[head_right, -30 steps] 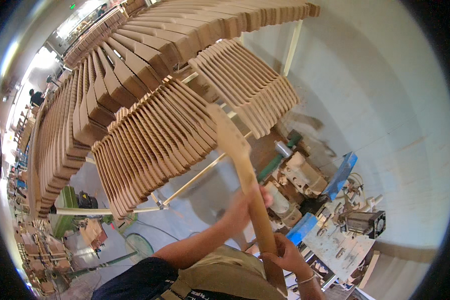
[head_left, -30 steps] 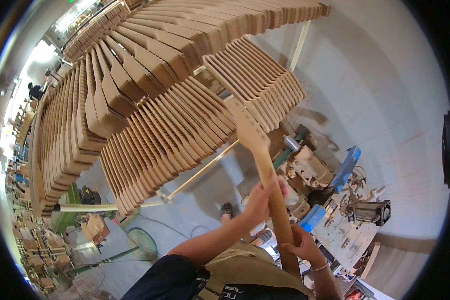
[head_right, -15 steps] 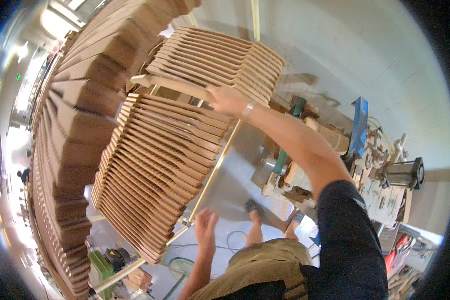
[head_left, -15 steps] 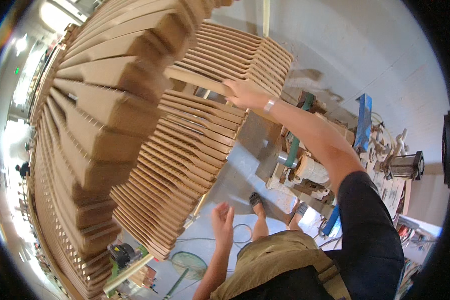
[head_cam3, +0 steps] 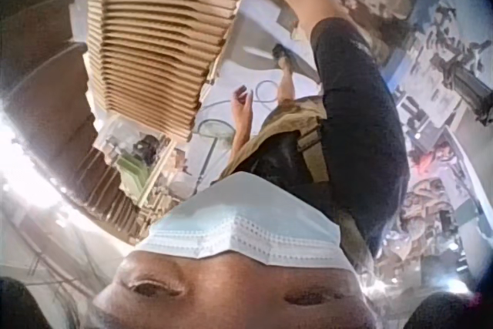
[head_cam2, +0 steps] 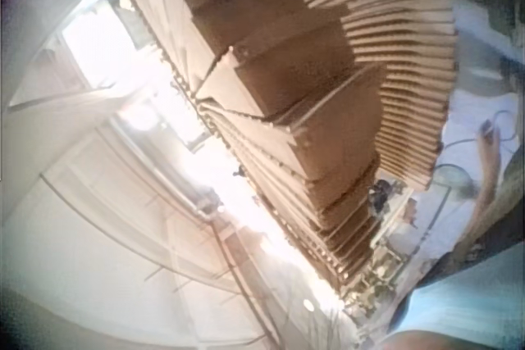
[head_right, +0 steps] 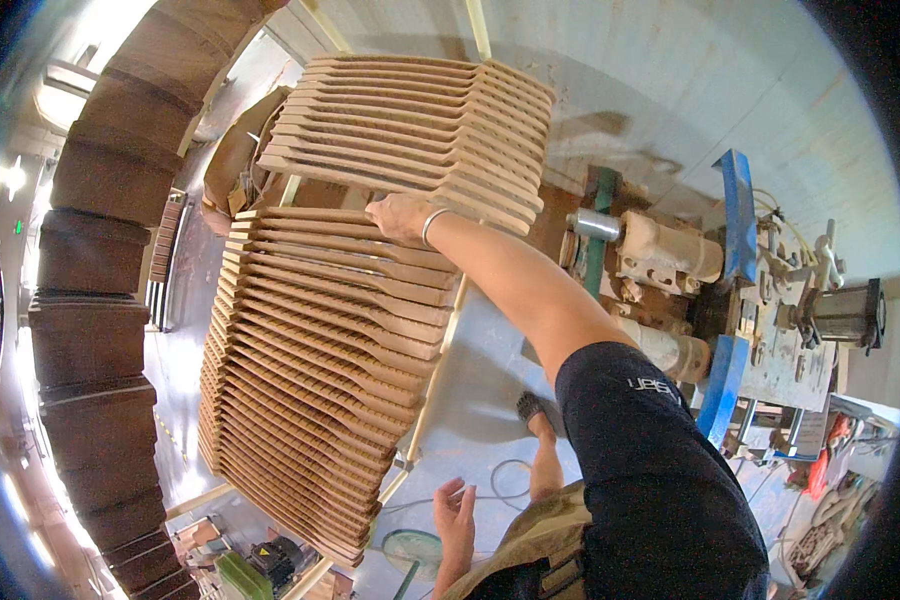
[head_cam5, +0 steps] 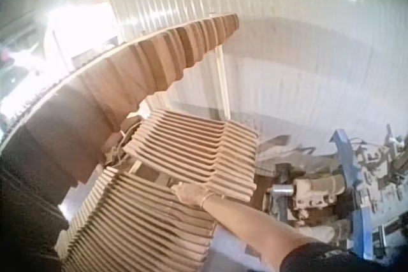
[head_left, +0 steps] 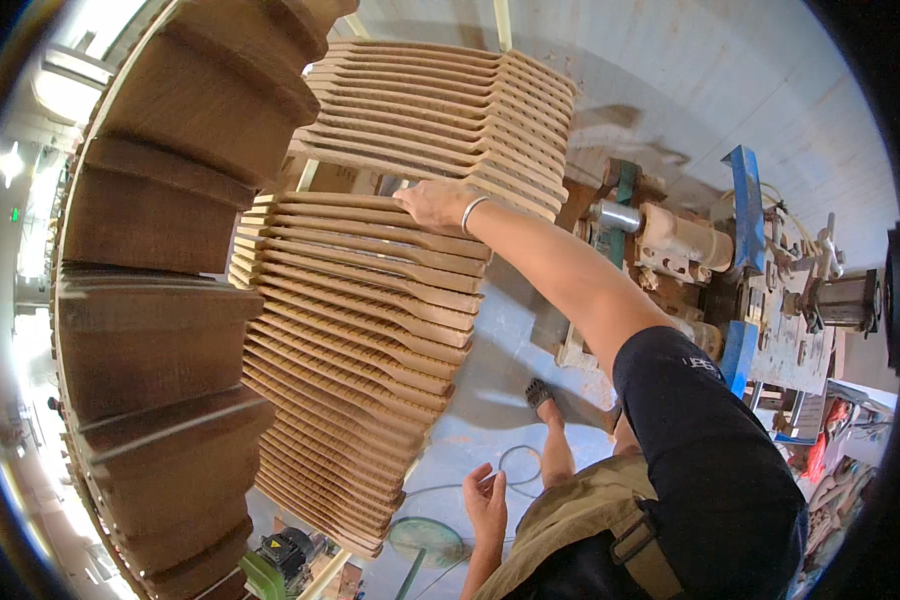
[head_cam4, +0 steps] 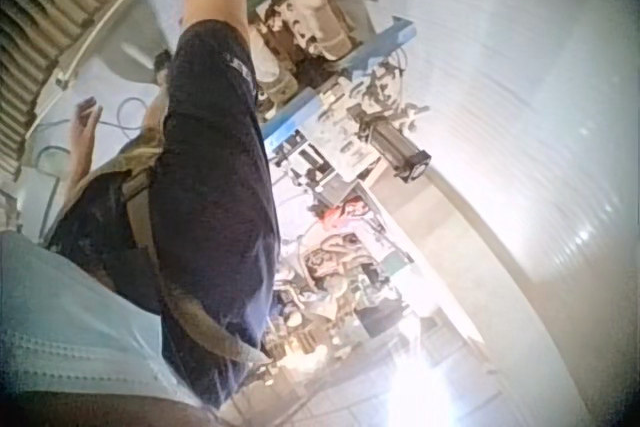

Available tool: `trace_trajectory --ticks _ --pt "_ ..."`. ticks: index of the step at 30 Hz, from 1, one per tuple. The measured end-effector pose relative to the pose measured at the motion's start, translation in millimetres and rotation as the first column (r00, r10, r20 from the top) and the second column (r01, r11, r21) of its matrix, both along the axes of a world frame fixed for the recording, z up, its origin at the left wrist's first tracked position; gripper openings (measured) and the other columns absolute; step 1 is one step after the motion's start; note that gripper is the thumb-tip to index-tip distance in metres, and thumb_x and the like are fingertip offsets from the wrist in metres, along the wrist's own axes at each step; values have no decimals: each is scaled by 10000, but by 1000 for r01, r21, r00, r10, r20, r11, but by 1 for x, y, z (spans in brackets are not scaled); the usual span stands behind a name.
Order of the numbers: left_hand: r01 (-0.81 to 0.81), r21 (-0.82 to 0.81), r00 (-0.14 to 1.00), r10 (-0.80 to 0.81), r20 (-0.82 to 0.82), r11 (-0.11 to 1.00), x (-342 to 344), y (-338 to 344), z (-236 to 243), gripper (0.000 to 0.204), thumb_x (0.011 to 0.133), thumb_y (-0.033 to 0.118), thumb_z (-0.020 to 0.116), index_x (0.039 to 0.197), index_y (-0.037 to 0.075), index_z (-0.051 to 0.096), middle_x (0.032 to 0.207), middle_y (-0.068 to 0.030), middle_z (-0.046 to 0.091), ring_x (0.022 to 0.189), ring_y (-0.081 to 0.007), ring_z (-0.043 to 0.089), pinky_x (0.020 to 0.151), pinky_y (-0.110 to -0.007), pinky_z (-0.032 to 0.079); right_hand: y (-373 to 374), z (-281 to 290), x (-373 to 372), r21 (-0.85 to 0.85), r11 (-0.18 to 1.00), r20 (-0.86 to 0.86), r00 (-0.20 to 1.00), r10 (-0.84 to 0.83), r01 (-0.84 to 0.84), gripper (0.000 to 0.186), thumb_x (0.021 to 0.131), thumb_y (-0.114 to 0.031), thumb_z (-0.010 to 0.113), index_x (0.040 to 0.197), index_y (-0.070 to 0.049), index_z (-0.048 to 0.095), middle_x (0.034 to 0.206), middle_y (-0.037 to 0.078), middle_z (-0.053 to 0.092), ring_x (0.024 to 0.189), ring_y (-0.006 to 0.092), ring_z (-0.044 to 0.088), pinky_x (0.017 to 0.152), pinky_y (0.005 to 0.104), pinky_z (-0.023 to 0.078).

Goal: The person repeatedly picks up wooden pieces from a vertical rack and places them onto a shaping machine. They use a blue push block to guide the wood through the machine, then return the shaped pieces to the rack. This cycle is performed multiple times throughout the video.

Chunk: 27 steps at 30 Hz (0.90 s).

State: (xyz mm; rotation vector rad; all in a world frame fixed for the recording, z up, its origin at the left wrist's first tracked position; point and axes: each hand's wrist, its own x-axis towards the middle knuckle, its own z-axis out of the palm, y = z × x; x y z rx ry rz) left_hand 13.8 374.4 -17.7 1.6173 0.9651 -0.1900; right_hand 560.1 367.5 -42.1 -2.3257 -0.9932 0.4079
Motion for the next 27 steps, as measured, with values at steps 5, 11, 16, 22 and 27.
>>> trace_trajectory --ticks 5,11,16,22,27 --pt "4 -43 1000 -3 20 999 1 4 -11 393 985 151 763 1286 -35 591 1220 -147 664 1023 -177 671 880 -317 554 6 3 14 114 974 518 825 -226 196 207 1023 -164 571 1147 -17 646 1120 202 715 1081 360 690 902 466 573" --pt "33 17 999 -33 -5 999 2 5 -6 380 977 141 770 1274 -25 600 1202 -133 674 1002 -182 679 868 -316 559 23 -5 36 -221 931 493 857 -151 291 135 944 -87 642 987 -49 764 1013 142 777 1003 311 750 818 429 620" --pt "40 -1 999 -40 -11 999 -9 5 -11 361 973 129 773 1251 -29 605 1183 -130 689 989 -188 690 865 -319 567 12 -3 40 -186 939 265 935 -237 291 169 883 -41 658 978 -24 797 993 210 777 958 366 767 801 463 630" --pt "34 11 998 -35 53 999 -17 -3 -12 316 974 123 770 1220 -19 631 1159 -126 697 966 -179 690 860 -322 572 0 52 23 6 960 283 920 -271 281 149 830 -17 656 928 58 740 900 264 749 864 404 758 754 476 622" --pt "118 39 978 -123 166 992 13 10 -13 303 959 122 789 1198 -21 671 1089 -122 704 979 -184 690 892 -323 565 -29 85 -40 63 942 -99 941 -323 330 200 926 -113 704 1004 71 690 801 238 727 716 307 735 648 419 597"
